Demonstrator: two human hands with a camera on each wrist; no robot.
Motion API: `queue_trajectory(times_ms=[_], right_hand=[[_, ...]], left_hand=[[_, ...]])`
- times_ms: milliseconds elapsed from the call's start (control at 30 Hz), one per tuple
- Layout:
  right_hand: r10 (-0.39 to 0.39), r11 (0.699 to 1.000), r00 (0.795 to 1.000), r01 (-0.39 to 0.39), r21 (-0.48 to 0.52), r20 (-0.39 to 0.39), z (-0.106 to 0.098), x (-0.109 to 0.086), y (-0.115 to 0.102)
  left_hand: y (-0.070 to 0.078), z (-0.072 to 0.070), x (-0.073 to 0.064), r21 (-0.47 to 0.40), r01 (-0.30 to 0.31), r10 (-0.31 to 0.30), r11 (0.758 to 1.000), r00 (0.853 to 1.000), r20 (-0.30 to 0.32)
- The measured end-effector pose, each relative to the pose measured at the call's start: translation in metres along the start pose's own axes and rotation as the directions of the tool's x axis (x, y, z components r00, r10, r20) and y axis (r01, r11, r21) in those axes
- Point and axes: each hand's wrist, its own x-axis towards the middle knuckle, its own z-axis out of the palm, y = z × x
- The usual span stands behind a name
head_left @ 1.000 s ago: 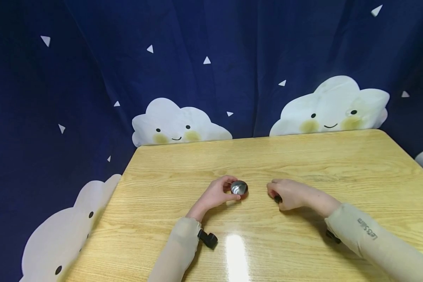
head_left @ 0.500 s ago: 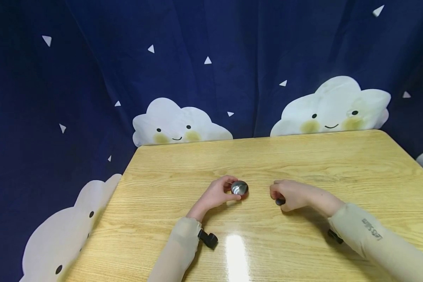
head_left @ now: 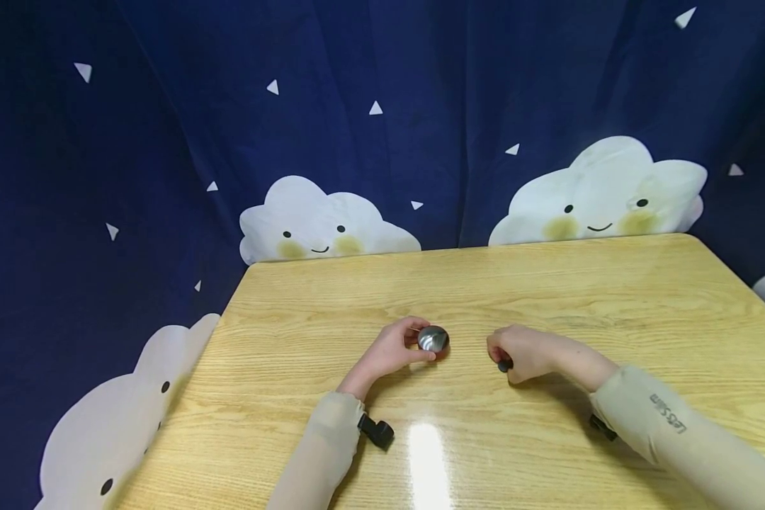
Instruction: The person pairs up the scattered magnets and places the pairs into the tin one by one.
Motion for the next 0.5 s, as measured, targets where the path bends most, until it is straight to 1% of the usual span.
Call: queue_trajectory(times_ms=[233, 500], right_hand=[[0.002, 1.000, 1.000, -0.001, 0.024, -0.024, -0.0003, 0.0014, 0.0032], [-0.008, 0.999, 0.999, 0.010, 0.046, -0.044, -0.0045, 0.0084, 0.0020]], left_hand=[[-0.0002, 0.0002, 0.0003, 0.001, -0.004, 0.004, 1.000, 1.000, 0.001], [0.0021, -0.0010, -0.0010, -0.003, 0.006, -0.006, 1.000, 1.000, 0.005]])
